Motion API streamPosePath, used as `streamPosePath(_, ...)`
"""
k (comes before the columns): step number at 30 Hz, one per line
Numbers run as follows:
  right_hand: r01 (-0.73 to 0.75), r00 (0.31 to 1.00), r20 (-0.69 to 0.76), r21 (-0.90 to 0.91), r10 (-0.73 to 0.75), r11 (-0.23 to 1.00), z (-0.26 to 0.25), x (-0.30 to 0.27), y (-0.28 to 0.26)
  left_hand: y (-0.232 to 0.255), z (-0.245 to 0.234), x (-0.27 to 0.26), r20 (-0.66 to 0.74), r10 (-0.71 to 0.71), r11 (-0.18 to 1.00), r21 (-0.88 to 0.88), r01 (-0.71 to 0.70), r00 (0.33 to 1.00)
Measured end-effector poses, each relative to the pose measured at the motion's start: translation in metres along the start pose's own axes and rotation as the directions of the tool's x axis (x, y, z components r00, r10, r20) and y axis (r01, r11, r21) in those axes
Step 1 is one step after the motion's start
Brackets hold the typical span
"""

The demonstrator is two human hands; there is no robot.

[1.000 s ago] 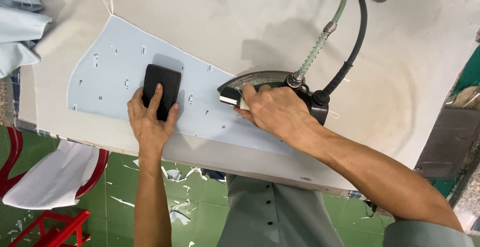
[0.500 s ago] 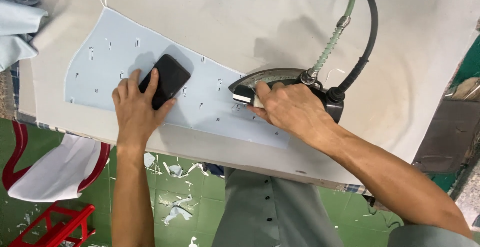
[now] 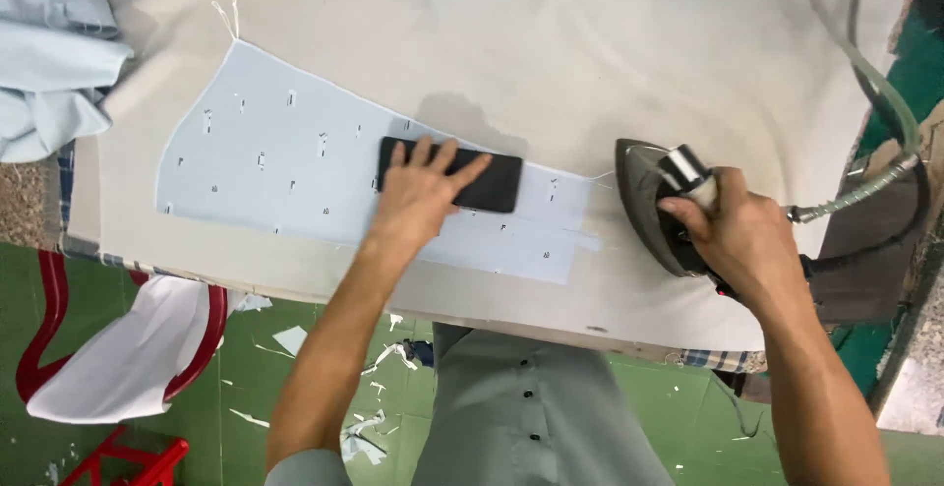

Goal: The person irons a light blue fabric piece on a worktable using a steam iron and a black pressing block. They smooth the fabric, press seams, and trim excess material with scissors before ironing another piece.

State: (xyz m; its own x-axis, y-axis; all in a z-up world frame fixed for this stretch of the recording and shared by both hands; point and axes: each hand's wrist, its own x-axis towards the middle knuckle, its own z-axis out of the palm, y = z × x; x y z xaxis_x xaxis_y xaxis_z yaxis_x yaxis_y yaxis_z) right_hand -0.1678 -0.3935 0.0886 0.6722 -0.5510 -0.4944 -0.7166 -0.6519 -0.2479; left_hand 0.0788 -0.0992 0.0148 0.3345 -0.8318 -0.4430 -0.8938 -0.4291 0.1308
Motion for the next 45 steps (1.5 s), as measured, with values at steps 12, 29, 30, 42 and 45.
streamPosePath(12, 0.008, 0.778, -0.519, -0.556, -0.354, 0.831, 0.049, -0.091, 0.037, 0.132, 0.031, 0.047, -0.177, 0.134, 0.982, 0.157, -0.107, 0.975)
streamPosePath(29, -0.354, 0.935, 0.117, 0.297, 0.334, 0.887, -0.035, -0.015, -0.027, -0.096, 0.042, -0.089, -0.385, -0.137, 0.991, -0.055, 0.126, 0.913)
streamPosePath(30, -0.385, 0.922, 0.141, 0.265, 0.359, 0.884, -0.038, -0.02, -0.045, -0.114, 0.04, -0.11, -0.452, -0.214, 0.977, -0.093, 0.193, 0.866)
streamPosePath(42, 0.436, 0.899, 0.049, -0.206, -0.435, 0.876, 0.073, -0.052, -0.321, -0.224, 0.121, -0.205, -0.67, -0.473, 0.873, -0.271, 0.405, 0.571)
streamPosePath(45, 0.641, 0.764, 0.09, -0.224, -0.639, 0.734, 0.121, -0.042, -0.387, -0.241, 0.123, -0.224, -0.63, -0.504, 0.863, -0.343, 0.371, 0.591)
